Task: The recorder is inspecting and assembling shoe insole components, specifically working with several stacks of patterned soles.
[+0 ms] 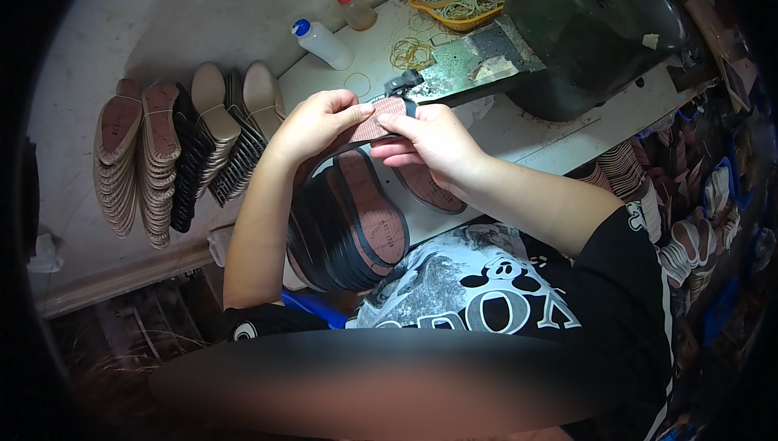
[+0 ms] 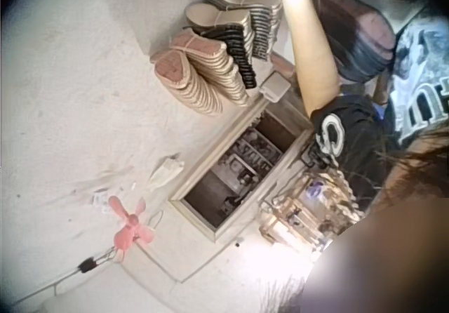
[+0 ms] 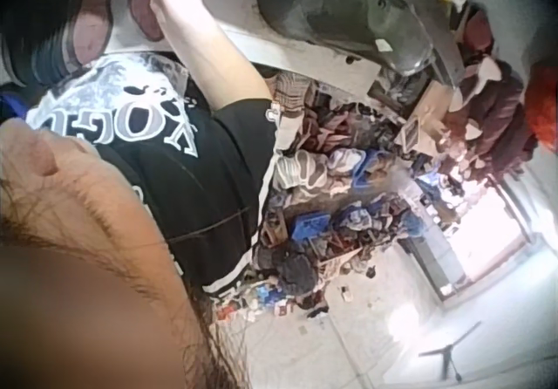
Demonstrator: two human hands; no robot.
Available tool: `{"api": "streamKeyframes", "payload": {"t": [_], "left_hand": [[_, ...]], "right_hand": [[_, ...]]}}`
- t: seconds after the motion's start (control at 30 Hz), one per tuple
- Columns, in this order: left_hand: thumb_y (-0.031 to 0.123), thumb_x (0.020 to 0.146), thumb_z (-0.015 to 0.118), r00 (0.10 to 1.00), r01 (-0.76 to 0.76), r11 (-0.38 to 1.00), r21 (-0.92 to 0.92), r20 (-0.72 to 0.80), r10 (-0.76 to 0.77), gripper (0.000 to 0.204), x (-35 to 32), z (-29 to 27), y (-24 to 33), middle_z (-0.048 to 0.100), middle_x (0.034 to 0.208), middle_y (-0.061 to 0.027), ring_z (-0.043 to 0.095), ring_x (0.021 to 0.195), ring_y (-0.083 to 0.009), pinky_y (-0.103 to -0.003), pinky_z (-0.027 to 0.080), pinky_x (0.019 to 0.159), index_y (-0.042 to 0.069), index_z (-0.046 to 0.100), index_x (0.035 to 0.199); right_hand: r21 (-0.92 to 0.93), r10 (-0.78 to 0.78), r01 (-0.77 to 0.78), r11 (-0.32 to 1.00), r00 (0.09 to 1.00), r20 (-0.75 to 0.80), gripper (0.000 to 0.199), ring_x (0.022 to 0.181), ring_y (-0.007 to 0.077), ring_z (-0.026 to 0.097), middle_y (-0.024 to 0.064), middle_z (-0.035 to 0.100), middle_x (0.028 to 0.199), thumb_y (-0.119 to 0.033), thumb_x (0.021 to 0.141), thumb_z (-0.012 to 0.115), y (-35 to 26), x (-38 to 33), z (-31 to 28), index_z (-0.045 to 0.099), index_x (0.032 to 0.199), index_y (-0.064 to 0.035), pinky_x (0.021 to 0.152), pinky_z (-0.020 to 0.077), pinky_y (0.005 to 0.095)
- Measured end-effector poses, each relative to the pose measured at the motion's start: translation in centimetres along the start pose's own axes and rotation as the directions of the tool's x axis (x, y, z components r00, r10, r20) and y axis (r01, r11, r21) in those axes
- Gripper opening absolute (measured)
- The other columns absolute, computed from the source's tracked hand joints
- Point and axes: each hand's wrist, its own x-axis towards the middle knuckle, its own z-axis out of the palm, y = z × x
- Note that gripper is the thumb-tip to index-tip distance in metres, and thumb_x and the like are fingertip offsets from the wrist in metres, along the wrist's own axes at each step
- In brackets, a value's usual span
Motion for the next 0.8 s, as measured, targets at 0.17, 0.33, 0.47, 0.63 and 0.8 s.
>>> {"api": "streamKeyframes", "payload": {"t": [0.17,0.33,0.47,0.63,0.8], "left_hand": [[0.033,0.092,0.059,0.998,-0.018,0.999,-0.030,-0.068,0.016,0.034,0.0,0.8,-0.3,0.050,0.062,0.0033,0.042,0.057,-0.0060,-0.024,0.035,0.050,0.001,0.059,0.079],[0.032,0.093,0.058,0.998,-0.003,1.000,-0.031,-0.062,0.001,0.032,-0.1,1.0,-1.3,0.053,0.068,0.0033,0.044,0.060,-0.0059,-0.023,0.037,0.053,0.002,0.059,0.082],[0.033,0.093,0.059,0.997,0.063,0.988,-0.138,-0.036,-0.069,0.031,-0.9,1.5,-0.1,0.053,0.069,0.0045,0.045,0.059,-0.0050,-0.022,0.038,0.053,0.003,0.061,0.082],[0.033,0.093,0.060,0.990,0.144,0.959,-0.243,0.038,-0.139,0.032,-1.3,1.9,0.2,0.056,0.067,0.0038,0.047,0.057,-0.0039,-0.022,0.038,0.051,0.003,0.063,0.081],[0.032,0.092,0.061,0.984,0.169,0.913,-0.371,0.014,-0.177,0.032,-1.2,3.1,-0.5,0.061,0.070,0.0011,0.050,0.057,-0.0043,-0.022,0.040,0.050,0.002,0.065,0.081]], "right_hand": [[-0.004,-0.019,0.019,1.000,1.000,0.004,0.024,0.077,0.0126,0.068,0.0087,0.068,0.092,-0.022,0.094,0.057,-0.1,0.1,-0.5,0.063,0.104,-0.0009,0.062,0.0561,0.0199],[-0.036,-0.027,0.027,0.999,1.000,-0.003,0.028,0.076,0.0130,0.068,0.0086,0.068,0.092,-0.026,0.094,0.057,-0.5,0.3,-0.3,0.062,0.107,-0.0019,0.062,0.0556,0.0202],[-0.139,0.002,0.000,0.990,1.000,0.010,0.031,0.074,0.0126,0.068,0.0073,0.068,0.093,-0.029,0.092,0.059,-0.9,0.5,-1.1,0.062,0.110,-0.0036,0.061,0.0544,0.0201],[-0.215,0.016,-0.012,0.977,1.000,0.014,0.031,0.072,0.0116,0.068,0.0073,0.069,0.091,-0.029,0.090,0.061,-1.2,0.3,-1.5,0.064,0.107,-0.0032,0.059,0.0532,0.0184],[-0.262,0.010,-0.014,0.965,1.000,-0.017,0.031,0.068,0.0095,0.066,0.0067,0.070,0.088,-0.029,0.090,0.061,-1.4,0.3,-1.3,0.065,0.104,-0.0021,0.056,0.0524,0.0176]]}}
